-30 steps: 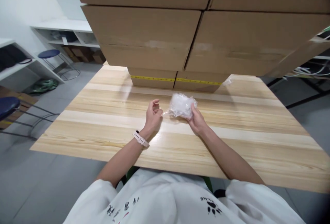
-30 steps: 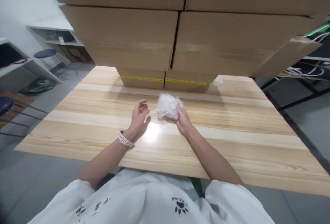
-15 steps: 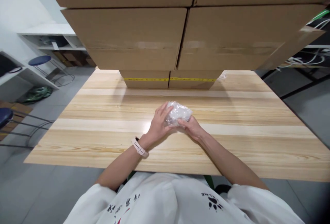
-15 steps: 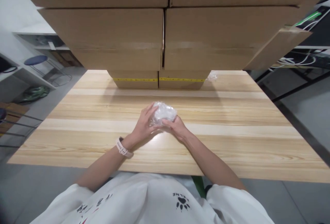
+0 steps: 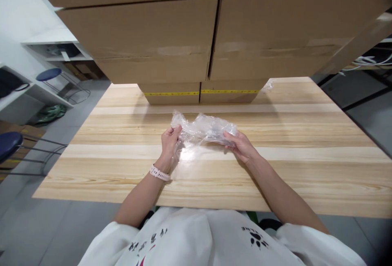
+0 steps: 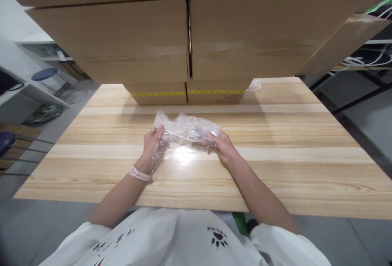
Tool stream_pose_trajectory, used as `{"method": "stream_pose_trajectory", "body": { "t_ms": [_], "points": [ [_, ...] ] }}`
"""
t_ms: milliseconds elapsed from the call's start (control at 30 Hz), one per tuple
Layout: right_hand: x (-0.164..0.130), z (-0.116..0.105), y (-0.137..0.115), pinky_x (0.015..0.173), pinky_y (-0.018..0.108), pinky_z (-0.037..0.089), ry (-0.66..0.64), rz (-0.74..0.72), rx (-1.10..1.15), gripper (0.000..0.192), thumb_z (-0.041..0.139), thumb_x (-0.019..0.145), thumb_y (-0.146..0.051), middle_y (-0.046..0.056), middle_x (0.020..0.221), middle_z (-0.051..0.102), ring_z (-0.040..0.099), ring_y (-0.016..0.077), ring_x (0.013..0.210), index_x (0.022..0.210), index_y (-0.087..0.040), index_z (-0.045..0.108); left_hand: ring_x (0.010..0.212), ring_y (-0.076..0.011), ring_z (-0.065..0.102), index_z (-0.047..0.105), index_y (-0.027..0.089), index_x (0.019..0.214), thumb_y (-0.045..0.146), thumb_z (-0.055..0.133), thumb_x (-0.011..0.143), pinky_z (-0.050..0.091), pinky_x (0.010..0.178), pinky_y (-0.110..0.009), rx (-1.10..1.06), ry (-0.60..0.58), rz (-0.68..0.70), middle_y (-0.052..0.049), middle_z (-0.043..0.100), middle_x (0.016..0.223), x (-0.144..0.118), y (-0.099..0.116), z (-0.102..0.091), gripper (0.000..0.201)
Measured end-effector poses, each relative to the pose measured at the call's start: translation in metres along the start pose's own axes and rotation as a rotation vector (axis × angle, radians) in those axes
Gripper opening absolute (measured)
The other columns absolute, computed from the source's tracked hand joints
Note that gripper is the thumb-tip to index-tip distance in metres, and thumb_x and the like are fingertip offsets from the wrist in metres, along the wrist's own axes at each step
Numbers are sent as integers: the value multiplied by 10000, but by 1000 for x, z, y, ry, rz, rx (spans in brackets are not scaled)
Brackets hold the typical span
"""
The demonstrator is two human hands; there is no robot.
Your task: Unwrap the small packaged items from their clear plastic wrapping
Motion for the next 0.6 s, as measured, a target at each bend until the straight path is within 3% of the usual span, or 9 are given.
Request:
{"method": "stream_pose_trajectory", "body": {
  "t_ms": [67,167,233,333,400,467,533,600],
  "points": [
    [2,-7,-6,533,278,586,18,-49,-97,508,894,694,-410,87,1013,764,711,192,722,1115,-204,697,428,-56,452,583,176,682,591,929,609,368,423,-191,-8,-14,4,74,512,530,2,2,0,545],
    [-6,-16,-37,904,455,613,139,-323,-406,686,812,777,-438,118,1290,682,680,277,1114,1402,-281,577,529,-93,582,618,170,746,598,933,602,484,534,-219,-66,-86,-22,36,614,616,0,5,9,550],
    [-19,-4,-54,1111,570,478,149,-493,-649,773,759,839,-468,123,1544,505,509,328,1390,1540,-356,454,614,-130,653,653,164,814,555,970,543,538,620,-257,-100,-174,-68,8,683,698,-6,4,21,572],
    [-37,35,-55,1231,646,283,-7,-619,-871,925,771,831,-526,81,1694,307,281,368,1551,1626,-409,314,681,-160,692,683,155,890,452,999,501,562,689,-287,-99,-303,-121,-19,735,788,-23,1,42,582],
    [-48,58,-52,1235,633,270,-93,-687,-912,987,825,772,-520,92,1614,441,342,375,1512,1623,-382,344,663,-146,677,668,157,876,368,992,507,551,669,-269,-82,-366,-144,-11,733,785,-33,-3,52,534],
    [-53,68,-50,1171,592,369,-118,-716,-884,767,806,790,-470,93,1353,659,531,357,1330,1502,-352,549,602,-115,633,620,169,817,288,973,506,520,612,-234,-64,-388,-150,20,698,717,-36,-6,55,486],
    [-50,61,-52,1041,527,481,-73,-685,-768,403,756,829,-412,71,1073,733,640,312,1091,1223,-327,750,566,-98,601,584,185,819,230,950,494,499,581,-215,-71,-338,-124,47,670,681,-29,-4,48,492],
    [-41,37,-59,902,461,542,17,-612,-581,191,761,820,-398,55,957,731,668,274,947,979,-297,790,588,-103,613,597,200,920,199,926,491,513,597,-222,-100,-246,-70,45,688,728,-16,4,33,541]
  ]
}}
Point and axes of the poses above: each hand's wrist, its own x-axis towards the middle knuckle, its own z-axis out of the palm, y = z × x, the point moved 10 cm from there along x, towards the middle knuckle
